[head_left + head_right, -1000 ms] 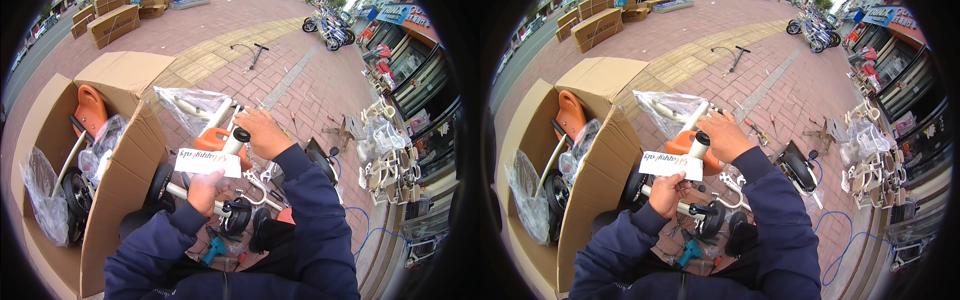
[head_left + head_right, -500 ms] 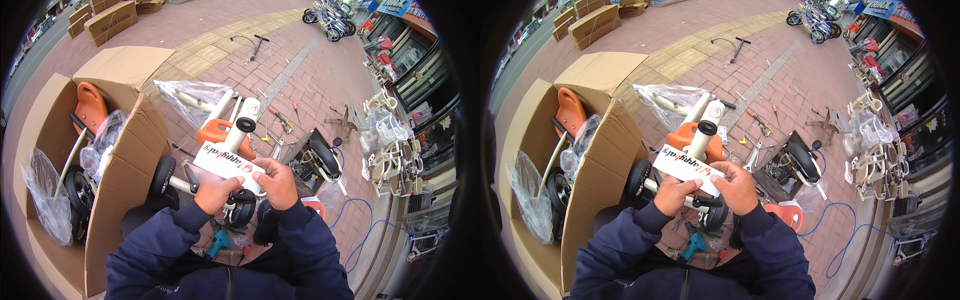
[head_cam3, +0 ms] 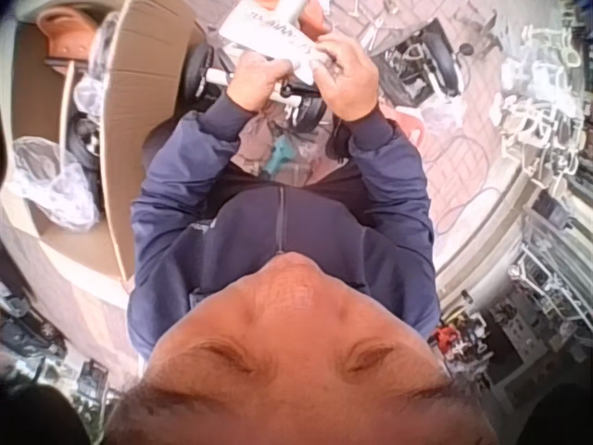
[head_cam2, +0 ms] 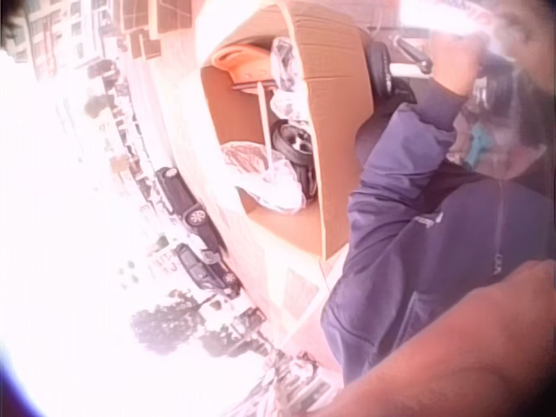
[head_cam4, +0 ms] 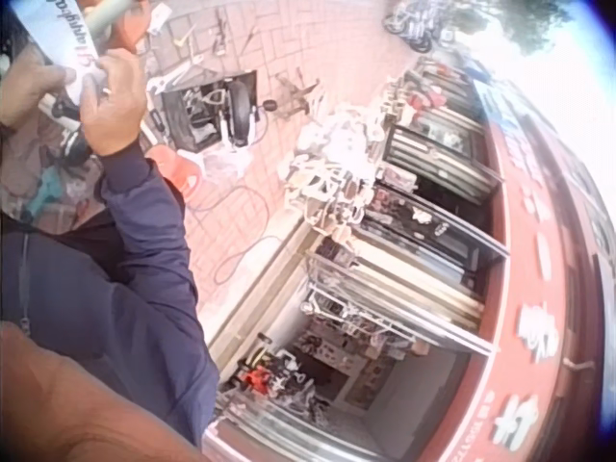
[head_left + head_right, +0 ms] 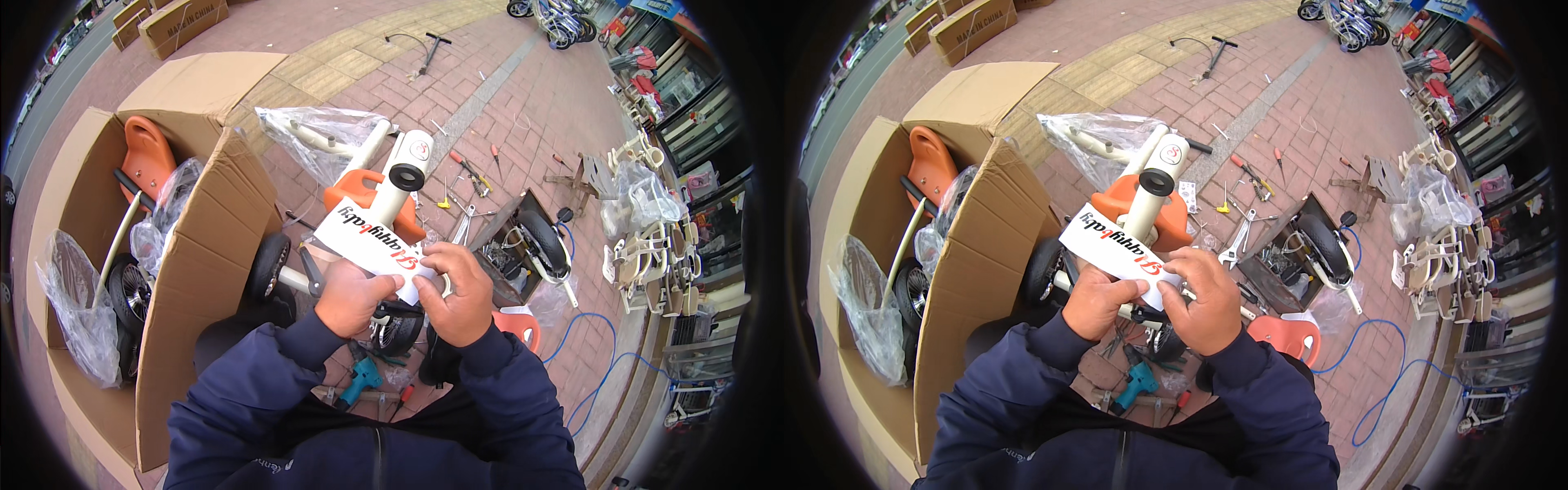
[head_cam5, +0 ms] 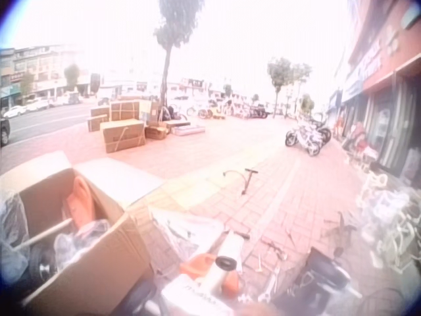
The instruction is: The person assembles a child's tricycle on a sidewalk. They attach the seat, basket, handlebar, and steering wheel, then secure the parts with screws and zip ties.
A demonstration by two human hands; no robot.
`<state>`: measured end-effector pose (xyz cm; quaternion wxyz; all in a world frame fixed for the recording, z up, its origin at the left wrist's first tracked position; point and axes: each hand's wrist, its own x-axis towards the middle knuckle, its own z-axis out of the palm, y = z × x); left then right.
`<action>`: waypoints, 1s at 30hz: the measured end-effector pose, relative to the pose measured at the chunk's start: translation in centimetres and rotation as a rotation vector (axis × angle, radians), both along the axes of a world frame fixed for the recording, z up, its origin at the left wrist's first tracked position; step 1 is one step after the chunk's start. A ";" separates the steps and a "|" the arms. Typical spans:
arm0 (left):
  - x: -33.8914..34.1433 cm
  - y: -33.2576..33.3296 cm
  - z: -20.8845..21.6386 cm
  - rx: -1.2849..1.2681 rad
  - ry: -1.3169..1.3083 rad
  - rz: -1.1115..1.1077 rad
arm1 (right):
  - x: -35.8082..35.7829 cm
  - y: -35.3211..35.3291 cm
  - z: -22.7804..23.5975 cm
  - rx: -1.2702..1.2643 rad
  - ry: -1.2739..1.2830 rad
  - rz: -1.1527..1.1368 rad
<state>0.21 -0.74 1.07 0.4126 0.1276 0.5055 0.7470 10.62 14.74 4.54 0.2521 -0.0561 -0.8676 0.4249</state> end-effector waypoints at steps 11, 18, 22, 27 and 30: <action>0.5 -0.3 0.7 -0.059 0.162 0.064 | -0.2 -0.6 0.5 0.195 0.059 0.026; 0.8 -0.2 1.4 0.009 0.271 0.141 | -0.1 -0.9 0.4 0.142 0.032 0.010; 0.9 0.0 1.5 0.050 0.257 0.115 | -0.4 -1.0 0.3 0.260 0.110 -0.002; 0.7 -0.1 1.2 0.082 0.100 0.072 | -0.4 -0.9 0.4 0.279 0.103 0.011; 0.7 -0.3 1.1 0.087 0.120 0.066 | -0.4 -0.9 0.3 0.265 0.092 0.024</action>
